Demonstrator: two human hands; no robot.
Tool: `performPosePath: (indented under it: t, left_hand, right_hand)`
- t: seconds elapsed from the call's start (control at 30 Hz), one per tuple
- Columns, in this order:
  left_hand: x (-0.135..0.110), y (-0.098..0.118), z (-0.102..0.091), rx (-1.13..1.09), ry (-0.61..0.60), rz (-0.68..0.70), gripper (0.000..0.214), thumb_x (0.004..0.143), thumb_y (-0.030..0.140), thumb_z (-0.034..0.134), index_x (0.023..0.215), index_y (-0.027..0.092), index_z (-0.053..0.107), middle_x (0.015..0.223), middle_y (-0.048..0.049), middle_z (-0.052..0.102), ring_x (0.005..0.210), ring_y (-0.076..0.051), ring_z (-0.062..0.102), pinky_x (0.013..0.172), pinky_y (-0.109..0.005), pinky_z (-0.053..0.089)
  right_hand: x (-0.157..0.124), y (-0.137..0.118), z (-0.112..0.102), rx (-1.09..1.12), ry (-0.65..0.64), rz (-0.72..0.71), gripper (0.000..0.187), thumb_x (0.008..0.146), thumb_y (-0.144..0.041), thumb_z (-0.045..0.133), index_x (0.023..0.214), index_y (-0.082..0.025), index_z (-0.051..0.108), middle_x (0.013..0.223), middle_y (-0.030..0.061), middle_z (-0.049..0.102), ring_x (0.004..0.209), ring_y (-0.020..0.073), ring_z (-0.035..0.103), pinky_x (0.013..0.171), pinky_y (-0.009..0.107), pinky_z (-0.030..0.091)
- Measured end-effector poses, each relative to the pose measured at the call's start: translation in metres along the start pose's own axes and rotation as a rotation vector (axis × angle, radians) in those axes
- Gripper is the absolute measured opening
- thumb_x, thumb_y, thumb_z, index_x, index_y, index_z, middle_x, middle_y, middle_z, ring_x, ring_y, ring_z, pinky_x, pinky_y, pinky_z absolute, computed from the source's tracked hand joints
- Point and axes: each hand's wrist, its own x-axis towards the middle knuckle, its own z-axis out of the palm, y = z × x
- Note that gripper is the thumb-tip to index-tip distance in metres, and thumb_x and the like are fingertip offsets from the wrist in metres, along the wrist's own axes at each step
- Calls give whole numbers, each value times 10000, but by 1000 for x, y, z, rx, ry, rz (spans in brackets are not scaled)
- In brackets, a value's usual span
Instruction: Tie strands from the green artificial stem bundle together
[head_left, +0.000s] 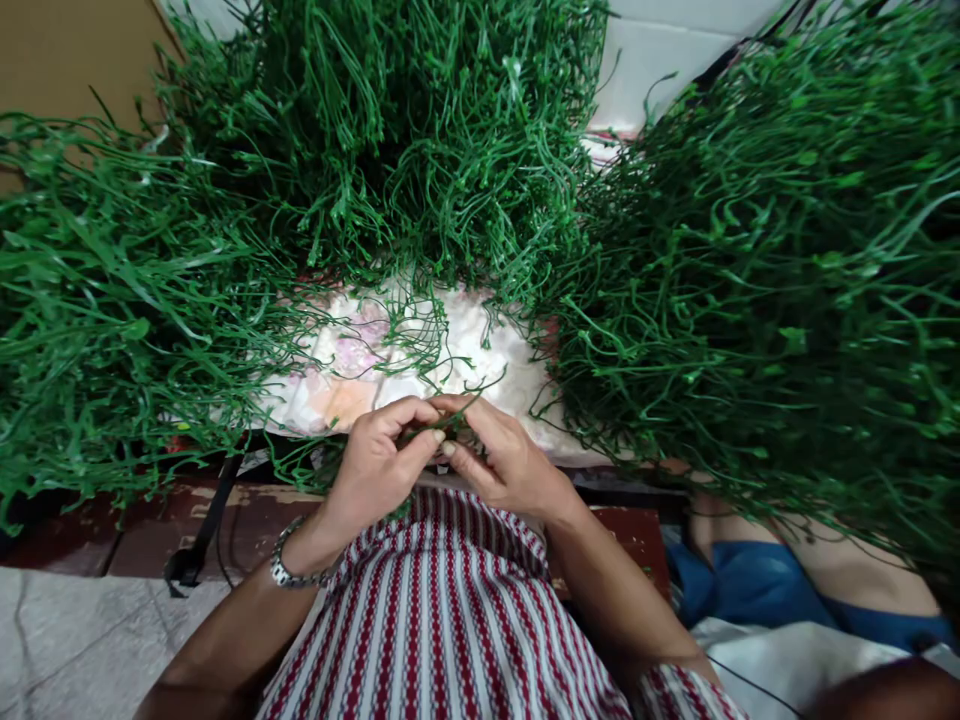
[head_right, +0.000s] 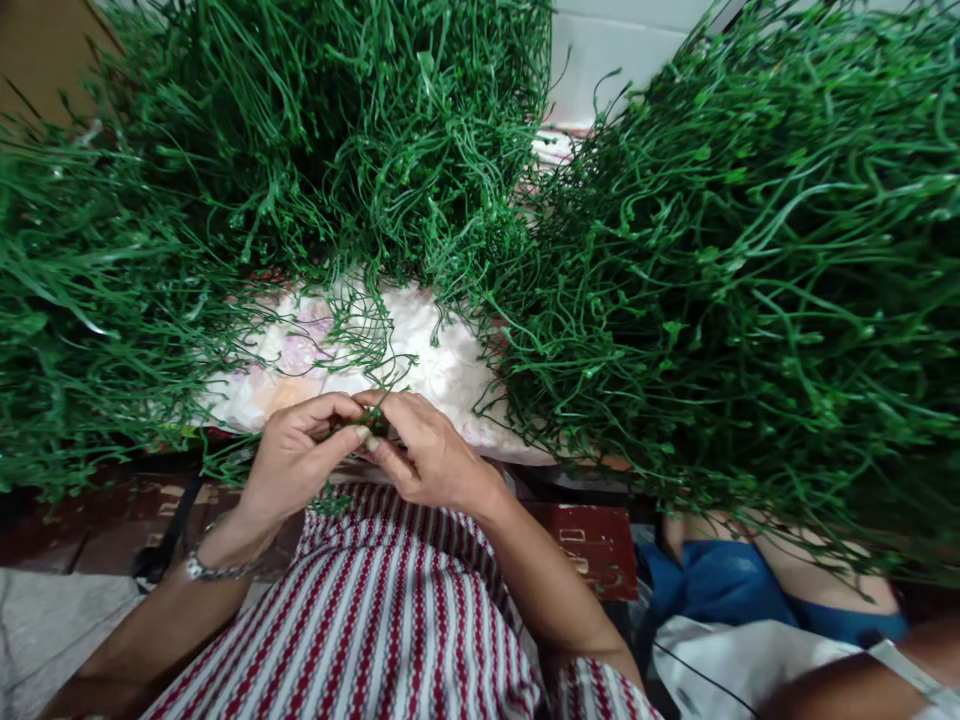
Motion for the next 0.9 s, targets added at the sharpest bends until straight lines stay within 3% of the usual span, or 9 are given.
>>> performPosePath:
  t: [0.2,0.3,0.43,0.57,0.77,0.9]
  left_hand:
    - [0,2,-3,299,-40,97,23,774,149,519,772,169,529,676,38,566,620,-89,510,604,-193,395]
    - [1,2,-4,448,-76,150,25,777,147,515,771,171,516,673,36,550,621,-96,501,600,-208,377]
    - [5,1,-3,555,-167,176,68,793,130,470,772,164,526,723,5,558,674,-119,521,613,-232,371]
    - [8,2,-2,617,-221,249,170,790,98,439,637,160,476,642,8,486,642,-116,480,590,-240,336]
    - [4,10,-15,646,-463,388,233,809,104,436,582,153,441,588,22,435,573,-97,405,550,-243,283]
    - [5,14,-22,544,-598,276,196,813,130,450,624,148,498,616,22,479,599,-94,435,570,-230,311]
  right_hand:
    - [-2,2,-1,-55,23,68,39,866,-136,447,880,-156,478,836,60,540,788,147,503,697,254,429]
    - [-4,5,-4,-131,21,66,120,847,-88,414,761,-163,453,748,36,462,723,141,437,625,240,381]
    - [-7,8,-5,-235,-67,26,89,855,-110,399,805,-156,457,781,54,464,735,156,408,650,262,379]
    - [-9,9,-7,-316,-136,-15,89,873,-152,400,815,-143,468,790,74,495,755,171,410,696,295,383]
    - [-12,9,-12,-159,-200,-173,162,895,-170,375,771,-148,477,755,53,527,759,151,451,746,304,383]
    - [-14,10,-11,3,-191,-201,209,930,-208,359,765,-156,475,724,31,540,739,126,484,760,284,394]
